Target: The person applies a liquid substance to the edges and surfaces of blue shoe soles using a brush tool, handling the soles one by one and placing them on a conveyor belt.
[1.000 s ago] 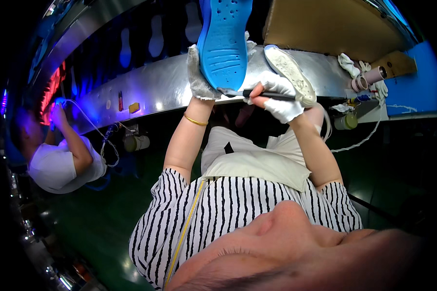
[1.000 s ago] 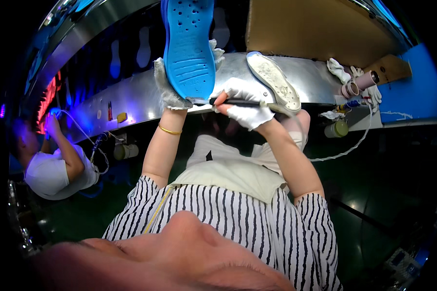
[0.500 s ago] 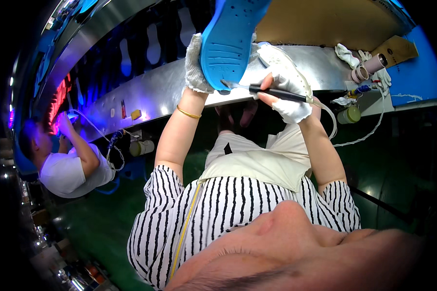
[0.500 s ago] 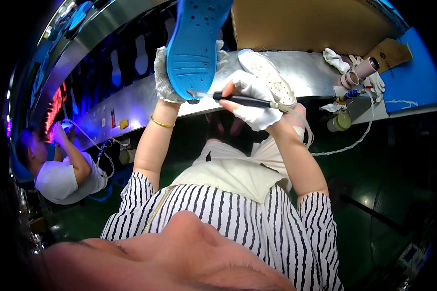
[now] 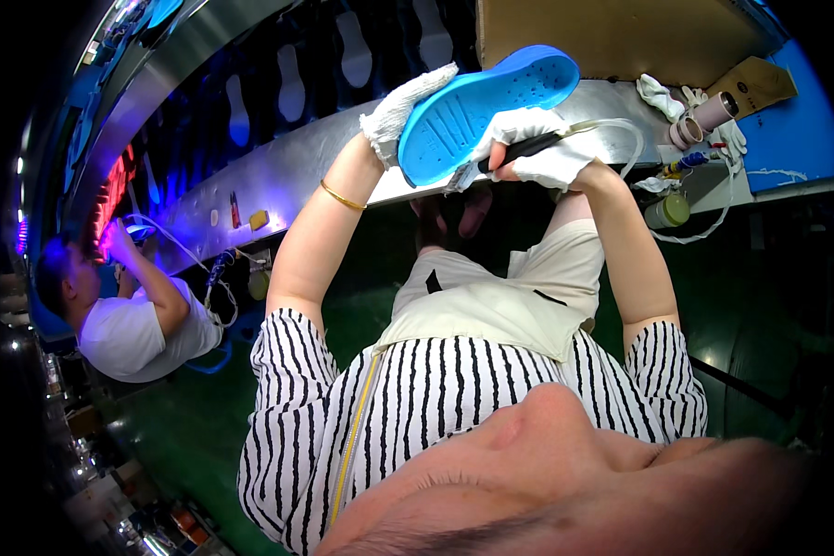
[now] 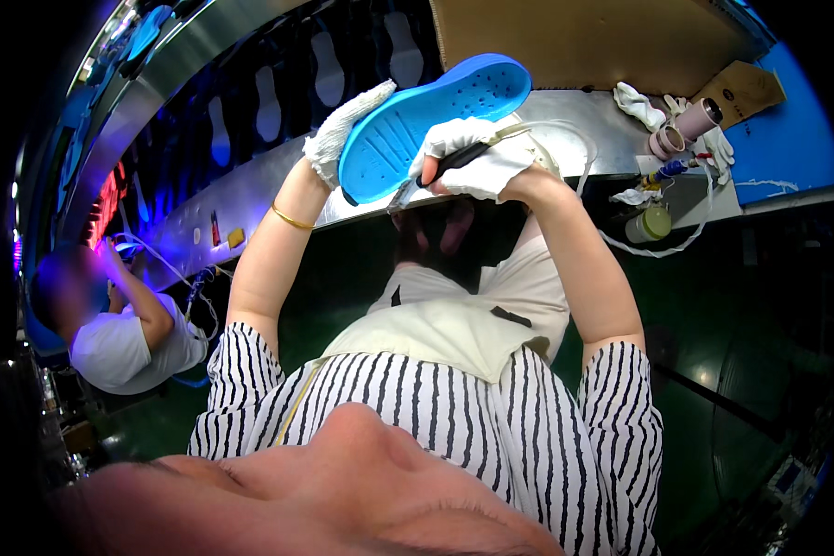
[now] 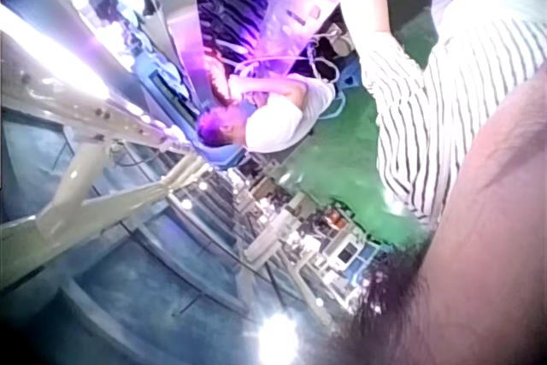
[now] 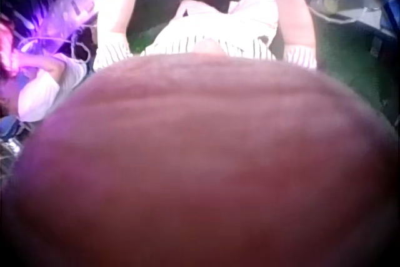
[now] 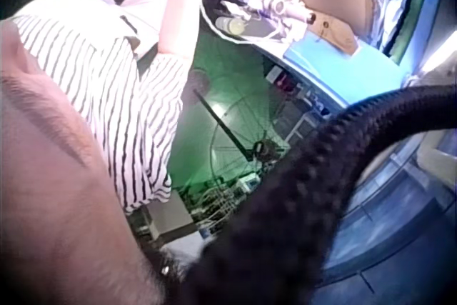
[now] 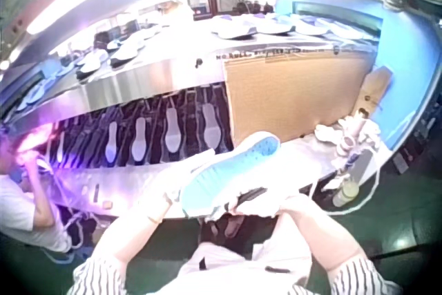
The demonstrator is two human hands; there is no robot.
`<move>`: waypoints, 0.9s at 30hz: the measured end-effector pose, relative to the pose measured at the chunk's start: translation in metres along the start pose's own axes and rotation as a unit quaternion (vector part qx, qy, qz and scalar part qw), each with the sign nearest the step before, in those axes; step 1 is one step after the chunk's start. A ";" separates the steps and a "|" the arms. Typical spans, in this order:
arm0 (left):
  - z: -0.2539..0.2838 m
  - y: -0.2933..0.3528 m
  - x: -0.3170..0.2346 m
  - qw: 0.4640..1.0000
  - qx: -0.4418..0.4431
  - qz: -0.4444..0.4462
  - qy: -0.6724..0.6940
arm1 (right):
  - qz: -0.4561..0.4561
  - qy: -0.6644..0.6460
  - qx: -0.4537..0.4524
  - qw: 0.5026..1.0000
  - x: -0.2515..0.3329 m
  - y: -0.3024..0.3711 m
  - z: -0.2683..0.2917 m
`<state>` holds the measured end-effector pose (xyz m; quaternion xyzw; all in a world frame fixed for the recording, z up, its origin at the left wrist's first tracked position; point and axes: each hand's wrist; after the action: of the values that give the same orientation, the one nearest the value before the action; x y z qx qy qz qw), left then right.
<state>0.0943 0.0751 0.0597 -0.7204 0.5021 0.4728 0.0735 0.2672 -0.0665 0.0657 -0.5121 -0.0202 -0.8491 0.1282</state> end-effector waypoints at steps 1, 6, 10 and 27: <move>-0.003 0.002 0.000 1.000 0.001 0.000 -0.001 | 0.024 -0.043 0.001 0.999 -0.004 -0.001 0.002; -0.015 0.008 -0.007 0.993 0.099 0.062 -0.002 | 0.059 0.033 -0.018 0.998 -0.011 -0.008 -0.003; -0.008 0.000 -0.004 0.992 0.085 0.072 -0.054 | 0.007 -0.034 -0.004 0.999 -0.012 0.006 0.014; 0.014 0.002 0.034 0.946 0.181 -0.092 0.254 | 0.016 -0.002 -0.216 0.976 0.025 0.016 -0.035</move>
<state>0.0857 0.0601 0.0274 -0.8341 0.5129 0.1668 0.1159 0.2298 -0.0925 0.0694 -0.5299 0.1713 -0.8301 0.0280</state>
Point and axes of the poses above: each hand's wrist, its own y-axis away from the middle knuckle, its own z-axis out of the back of the hand, x = y × z, and after that the axes turned 6 degrees about y, right-handed
